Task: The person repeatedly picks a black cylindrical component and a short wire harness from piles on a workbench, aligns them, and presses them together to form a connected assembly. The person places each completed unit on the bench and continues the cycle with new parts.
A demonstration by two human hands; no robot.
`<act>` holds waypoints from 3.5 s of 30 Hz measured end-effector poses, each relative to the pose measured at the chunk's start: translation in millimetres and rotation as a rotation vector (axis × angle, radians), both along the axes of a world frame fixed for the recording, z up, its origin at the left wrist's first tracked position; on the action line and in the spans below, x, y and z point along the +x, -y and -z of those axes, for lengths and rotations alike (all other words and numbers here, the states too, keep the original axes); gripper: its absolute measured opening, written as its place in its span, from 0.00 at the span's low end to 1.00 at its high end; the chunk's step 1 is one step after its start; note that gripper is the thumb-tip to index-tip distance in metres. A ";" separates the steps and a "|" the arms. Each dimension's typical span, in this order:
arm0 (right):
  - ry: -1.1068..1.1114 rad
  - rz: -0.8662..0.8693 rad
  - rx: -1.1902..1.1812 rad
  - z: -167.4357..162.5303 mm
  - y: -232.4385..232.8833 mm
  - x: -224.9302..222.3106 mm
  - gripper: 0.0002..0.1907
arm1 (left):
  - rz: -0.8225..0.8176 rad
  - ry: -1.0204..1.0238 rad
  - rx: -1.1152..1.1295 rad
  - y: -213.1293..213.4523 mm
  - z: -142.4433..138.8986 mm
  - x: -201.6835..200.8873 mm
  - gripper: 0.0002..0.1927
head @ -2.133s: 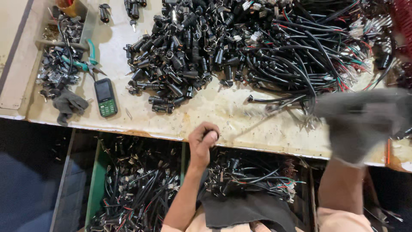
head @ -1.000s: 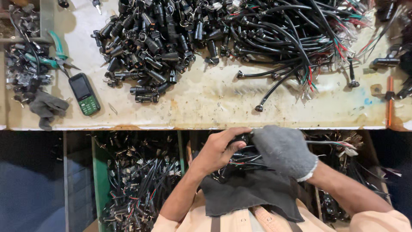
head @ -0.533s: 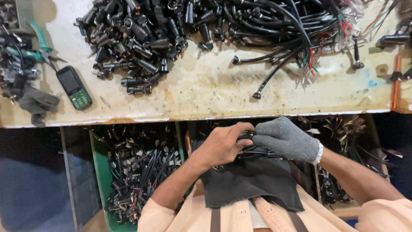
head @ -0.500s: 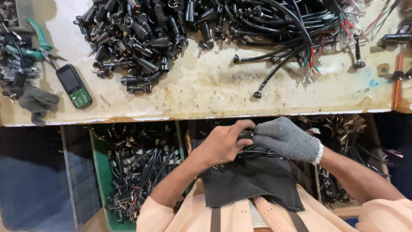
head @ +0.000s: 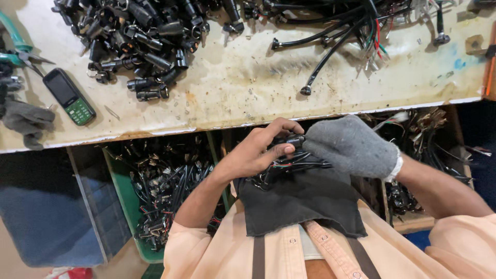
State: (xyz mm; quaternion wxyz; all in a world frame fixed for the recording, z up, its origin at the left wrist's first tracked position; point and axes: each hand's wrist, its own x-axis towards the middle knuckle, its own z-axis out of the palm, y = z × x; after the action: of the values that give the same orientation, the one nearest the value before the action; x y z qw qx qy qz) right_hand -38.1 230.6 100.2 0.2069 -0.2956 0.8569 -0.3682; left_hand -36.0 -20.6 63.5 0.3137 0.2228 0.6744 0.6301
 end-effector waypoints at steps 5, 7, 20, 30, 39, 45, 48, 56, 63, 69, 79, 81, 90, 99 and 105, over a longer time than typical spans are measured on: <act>0.289 0.048 -0.019 -0.2 -4.5 -7.1 0.12 | -0.083 -0.098 -0.048 -6.2 -7.1 10.6 0.16; 0.437 0.121 -0.061 0.9 -6.9 -6.8 0.12 | -0.099 -0.217 -0.039 -8.1 -7.3 12.1 0.17; 0.471 -0.090 0.013 11.5 8.3 -2.9 0.11 | 0.304 -0.152 -0.331 -11.2 20.9 11.8 0.29; -0.726 -0.059 0.318 26.9 1.7 -59.3 0.14 | 0.342 -0.744 -0.235 3.1 10.9 19.2 0.10; -0.364 0.564 -0.958 -46.3 -15.5 -49.0 0.05 | -0.718 -0.939 -0.749 -2.1 45.9 -101.0 0.26; -0.135 0.587 -0.970 -23.2 5.4 -1.1 0.07 | -1.032 -0.966 -0.806 -16.3 73.6 -174.3 0.40; 0.113 0.681 -0.720 -4.3 11.4 -1.0 0.09 | -1.030 -0.835 -0.346 -2.5 69.5 -150.0 0.37; 0.358 0.675 -0.578 13.9 17.8 11.2 0.10 | -0.602 -0.068 0.383 1.7 31.4 -14.9 0.22; 0.017 0.530 -0.060 8.6 25.3 8.0 0.10 | -0.539 -0.200 0.090 -13.9 21.6 24.2 0.20; -0.395 0.252 0.148 -9.6 28.5 9.3 0.06 | -0.478 -0.383 -0.047 -10.8 11.9 20.3 0.21; -0.073 -0.213 0.179 -10.0 2.7 -24.8 0.09 | -0.254 -0.569 -0.138 -16.6 12.7 24.2 0.24; 0.116 -0.204 0.156 -8.2 1.3 -33.1 0.10 | -0.238 -0.551 -0.081 -15.0 11.8 25.1 0.23; -0.031 -0.095 0.103 5.5 -6.5 -8.0 0.10 | -0.194 -0.206 -0.009 -20.3 18.7 21.7 0.18; 0.401 -0.365 0.292 17.4 0.6 -13.5 0.09 | 0.135 -0.221 -0.193 -17.3 33.2 33.2 0.27; -0.680 -0.196 0.056 -12.8 10.5 -64.1 0.16 | 0.362 -0.672 -0.358 0.6 29.4 53.8 0.16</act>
State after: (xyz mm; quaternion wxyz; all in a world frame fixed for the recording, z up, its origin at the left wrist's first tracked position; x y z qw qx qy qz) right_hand -102.2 220.1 113.0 -0.0477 -0.4763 0.8541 -0.2033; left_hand 17.7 -21.2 34.1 0.2159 0.4729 0.7881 0.3297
